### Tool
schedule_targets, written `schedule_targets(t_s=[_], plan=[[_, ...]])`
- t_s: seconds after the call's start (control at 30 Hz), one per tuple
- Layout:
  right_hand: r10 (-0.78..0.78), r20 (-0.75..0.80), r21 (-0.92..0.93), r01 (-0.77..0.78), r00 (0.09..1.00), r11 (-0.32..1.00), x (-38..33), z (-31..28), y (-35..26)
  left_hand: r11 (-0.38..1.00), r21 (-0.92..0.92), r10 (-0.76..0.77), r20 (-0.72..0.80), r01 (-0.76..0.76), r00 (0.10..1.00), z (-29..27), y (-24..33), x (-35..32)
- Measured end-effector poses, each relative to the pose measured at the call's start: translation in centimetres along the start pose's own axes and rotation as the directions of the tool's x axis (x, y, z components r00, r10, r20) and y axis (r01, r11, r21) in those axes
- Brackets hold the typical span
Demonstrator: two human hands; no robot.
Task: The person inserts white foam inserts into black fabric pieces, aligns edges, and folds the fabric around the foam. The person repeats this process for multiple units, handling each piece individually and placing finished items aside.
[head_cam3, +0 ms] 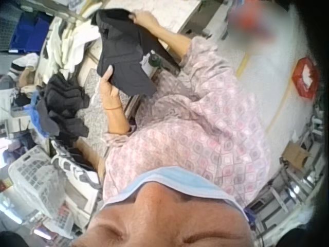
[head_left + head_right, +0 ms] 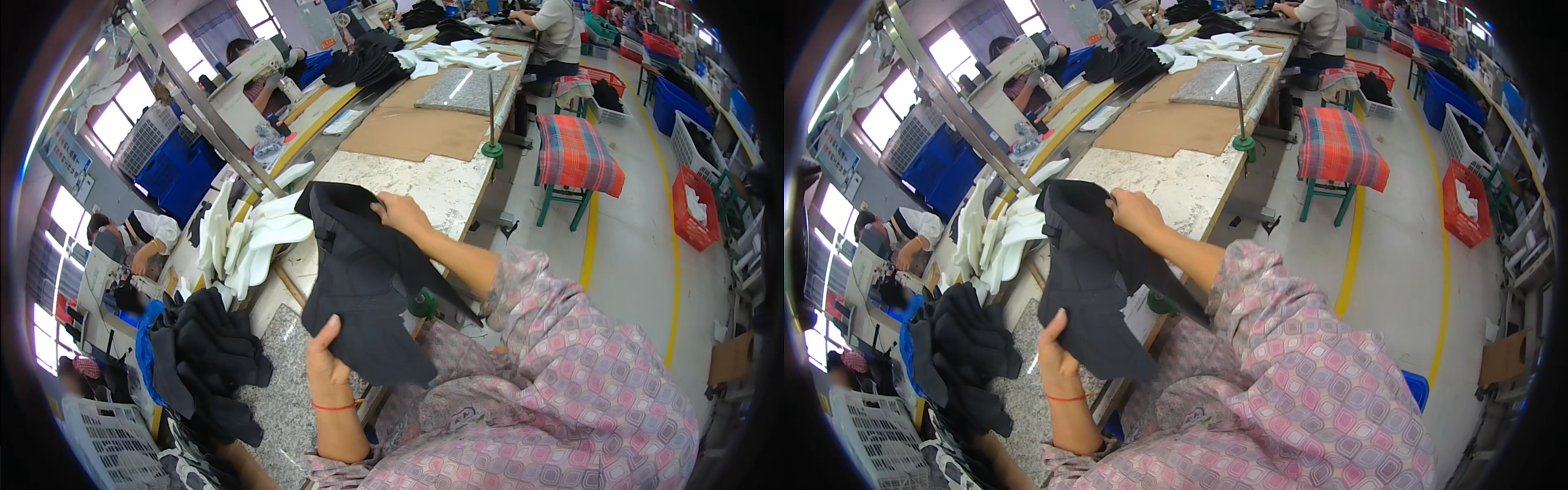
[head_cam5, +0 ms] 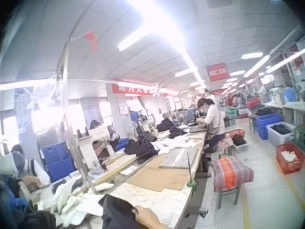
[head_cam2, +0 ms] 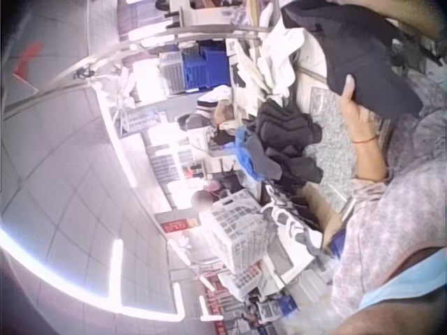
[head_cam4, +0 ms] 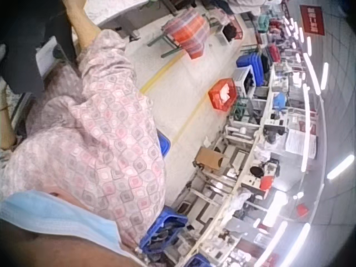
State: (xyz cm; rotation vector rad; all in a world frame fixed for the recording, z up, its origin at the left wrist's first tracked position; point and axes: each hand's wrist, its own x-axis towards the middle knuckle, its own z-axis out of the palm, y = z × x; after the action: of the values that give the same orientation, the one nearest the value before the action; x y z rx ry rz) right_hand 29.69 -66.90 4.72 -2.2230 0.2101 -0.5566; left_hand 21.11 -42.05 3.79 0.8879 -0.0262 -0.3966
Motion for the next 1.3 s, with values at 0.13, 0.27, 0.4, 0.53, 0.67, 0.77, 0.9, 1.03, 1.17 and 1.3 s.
schedule_targets(t_s=[0.13, 0.27, 0.4, 0.53, 0.67, 0.77, 0.9, 1.03, 1.17, 1.3], plan=[[-0.119, -0.238, 0.052, 0.135, 0.964, 0.990, 0.5, -3.6, -1.1, 1.000, -0.007, -0.008, 0.104, 0.009, 0.995, 0.2, 3.1, 0.5], [0.058, 0.062, 0.001, -0.058, 0.996, 0.998, 0.7, -1.2, 0.6, 0.989, -0.053, -0.136, 0.073, 0.140, 0.988, -0.5, 1.8, 3.5], [-0.011, -0.039, 0.075, 0.014, 0.999, 0.997, 2.0, 3.2, 1.9, 0.992, -0.076, -0.097, 0.078, 0.103, 0.992, -1.8, 0.2, 4.8], [0.033, -0.080, 0.085, -0.026, 0.996, 0.996, 1.9, 3.2, 3.5, 0.992, -0.092, -0.073, 0.106, 0.083, 0.992, -2.1, 0.2, 4.5], [-0.003, -0.185, 0.063, 0.015, 0.983, 0.998, 0.0, 3.2, 5.7, 0.999, -0.026, -0.036, 0.025, 0.036, 0.999, -1.6, 0.3, 4.3], [0.129, -0.100, 0.004, -0.129, 0.987, 0.992, -0.9, 4.4, 6.8, 0.994, -0.029, -0.106, 0.124, 0.110, 0.987, -1.6, -0.1, 4.7], [0.321, 0.047, 0.362, -0.316, 0.946, 0.877, -1.8, 3.3, 7.1, 0.998, 0.003, -0.065, 0.164, 0.065, 0.984, -2.1, -0.6, 6.1], [0.215, 0.583, 0.800, -0.600, 0.783, 0.018, -6.4, -1.6, 6.1, 0.999, 0.003, -0.053, 0.140, 0.054, 0.989, -2.1, -1.4, 6.8], [-0.064, 0.569, 0.768, -0.558, 0.820, -0.316, -8.0, -4.8, 2.4, 0.989, 0.021, -0.150, 0.152, 0.149, 0.977, -1.1, -0.9, 6.4], [-0.005, 0.431, 0.900, -0.429, 0.902, 0.081, -4.3, -5.3, -0.5, 0.999, -0.038, 0.017, 0.243, -0.009, 0.970, -0.1, 0.5, 6.3]])
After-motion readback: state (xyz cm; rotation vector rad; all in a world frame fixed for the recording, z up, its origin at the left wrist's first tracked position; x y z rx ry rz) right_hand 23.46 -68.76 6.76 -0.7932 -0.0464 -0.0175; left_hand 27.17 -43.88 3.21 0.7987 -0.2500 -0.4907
